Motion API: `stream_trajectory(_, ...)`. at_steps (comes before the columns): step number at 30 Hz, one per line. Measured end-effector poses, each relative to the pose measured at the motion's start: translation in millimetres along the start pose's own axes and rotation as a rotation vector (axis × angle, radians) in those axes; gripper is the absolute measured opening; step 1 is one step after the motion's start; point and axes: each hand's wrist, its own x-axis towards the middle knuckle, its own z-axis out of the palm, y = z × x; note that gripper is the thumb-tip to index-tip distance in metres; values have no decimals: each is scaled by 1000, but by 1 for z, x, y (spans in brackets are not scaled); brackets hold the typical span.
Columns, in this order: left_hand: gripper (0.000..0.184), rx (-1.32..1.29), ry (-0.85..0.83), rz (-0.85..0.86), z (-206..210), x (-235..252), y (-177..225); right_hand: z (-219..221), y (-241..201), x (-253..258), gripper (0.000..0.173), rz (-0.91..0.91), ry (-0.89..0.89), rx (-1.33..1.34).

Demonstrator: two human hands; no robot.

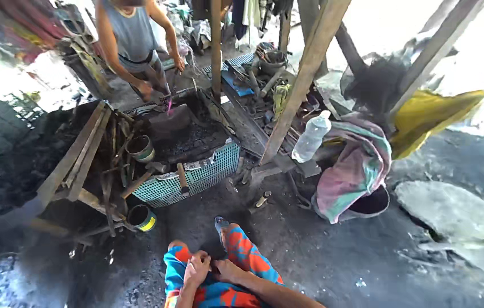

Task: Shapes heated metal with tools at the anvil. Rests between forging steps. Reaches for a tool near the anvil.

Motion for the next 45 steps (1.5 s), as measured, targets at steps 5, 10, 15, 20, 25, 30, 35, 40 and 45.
stream_trajectory(5,40,23,-21,71,4,-10,16,-1,-17,-16,47,15,30,-106)
stream_trajectory(10,35,-74,62,81,-3,-4,-5,-3,-21,-9,45,-123,126,-106)
stream_trajectory(15,31,-220,133,45,-16,5,-17,-20,-39,1,41,-82,93,-168)
stream_trajectory(20,27,-326,181,52,-21,3,-13,-17,-30,17,42,96,-4,-236)
stream_trajectory(25,23,-463,205,58,-20,8,-18,-15,-46,15,43,252,-190,-380)
stream_trajectory(30,22,-566,239,29,-24,12,-24,-13,-41,19,40,237,-180,-371)
stream_trajectory(35,20,-594,252,6,-22,12,-25,-16,-44,18,42,228,-180,-356)
stream_trajectory(40,20,-572,265,4,-19,13,-24,-14,-34,26,40,123,-104,-258)
stream_trajectory(45,22,-483,255,-2,-16,15,-22,-7,-32,32,41,102,-78,-196)
